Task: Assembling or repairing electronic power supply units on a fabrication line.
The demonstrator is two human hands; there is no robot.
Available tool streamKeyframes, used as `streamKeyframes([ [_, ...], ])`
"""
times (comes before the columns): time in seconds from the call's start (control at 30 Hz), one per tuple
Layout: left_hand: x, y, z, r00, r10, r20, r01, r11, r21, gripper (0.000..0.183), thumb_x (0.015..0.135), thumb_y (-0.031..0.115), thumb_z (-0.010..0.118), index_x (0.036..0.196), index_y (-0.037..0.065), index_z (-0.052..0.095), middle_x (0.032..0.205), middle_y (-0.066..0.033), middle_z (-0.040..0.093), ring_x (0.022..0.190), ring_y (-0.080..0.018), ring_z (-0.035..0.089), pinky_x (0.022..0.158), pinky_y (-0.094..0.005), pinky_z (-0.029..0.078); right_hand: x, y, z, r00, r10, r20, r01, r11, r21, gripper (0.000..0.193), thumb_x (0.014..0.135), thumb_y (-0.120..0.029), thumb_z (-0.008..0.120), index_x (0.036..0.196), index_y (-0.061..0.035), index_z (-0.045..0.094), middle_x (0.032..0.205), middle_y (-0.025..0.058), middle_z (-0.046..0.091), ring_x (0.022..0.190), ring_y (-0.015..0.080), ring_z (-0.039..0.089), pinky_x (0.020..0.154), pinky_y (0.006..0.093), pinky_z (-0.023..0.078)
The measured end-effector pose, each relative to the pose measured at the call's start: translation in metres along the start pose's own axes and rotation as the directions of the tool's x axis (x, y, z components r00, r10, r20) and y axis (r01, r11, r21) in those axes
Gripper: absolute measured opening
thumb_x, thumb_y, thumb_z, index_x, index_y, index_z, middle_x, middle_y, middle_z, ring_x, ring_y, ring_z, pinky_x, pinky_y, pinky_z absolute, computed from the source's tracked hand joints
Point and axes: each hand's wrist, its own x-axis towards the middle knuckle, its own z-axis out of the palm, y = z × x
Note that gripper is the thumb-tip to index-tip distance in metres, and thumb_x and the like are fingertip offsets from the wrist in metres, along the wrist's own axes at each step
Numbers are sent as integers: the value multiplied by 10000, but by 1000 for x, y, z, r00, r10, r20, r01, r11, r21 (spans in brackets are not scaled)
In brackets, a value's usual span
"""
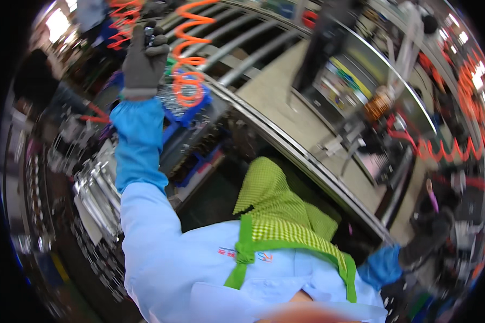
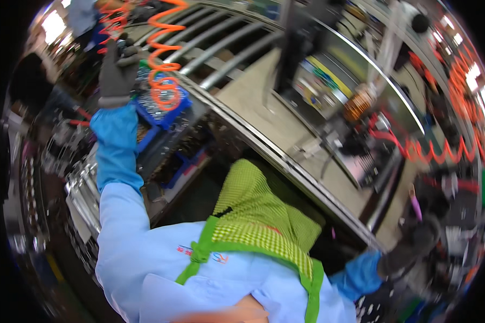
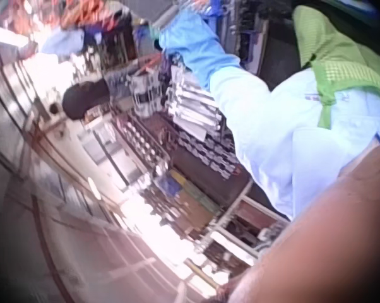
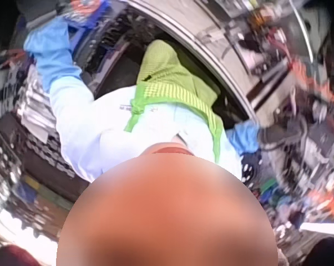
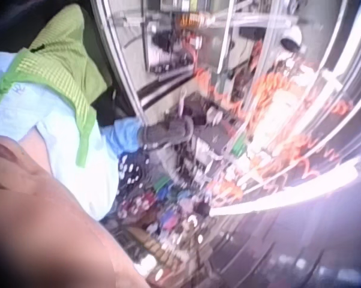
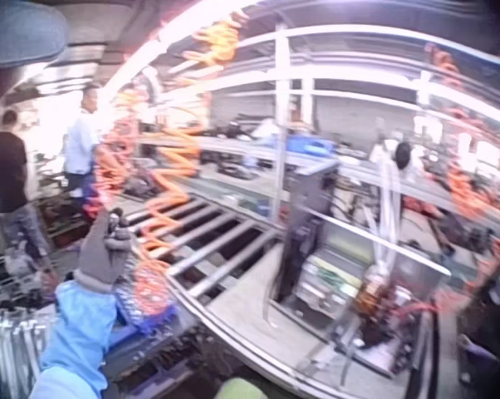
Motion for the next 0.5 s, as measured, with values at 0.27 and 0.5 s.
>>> streamKeyframes([
  [0.27,-167,-285,169,326,-813,483,595,573,564,267,923,292,544,1065,70,591,779,-1,566,623,-41,471,523,-183,401,-10,-43,30,984,-104,144,71,973,220,591,905,-542,460,1077,16,553,839,68,551,663,120,518,547,238,407],
  [0.5,-220,-514,138,429,-696,575,-472,370,800,244,817,254,583,945,46,577,921,-168,584,857,-390,571,753,-465,459,-6,-15,6,971,-144,188,116,982,152,473,937,-446,472,1026,11,555,876,60,540,712,130,539,616,261,437],
])
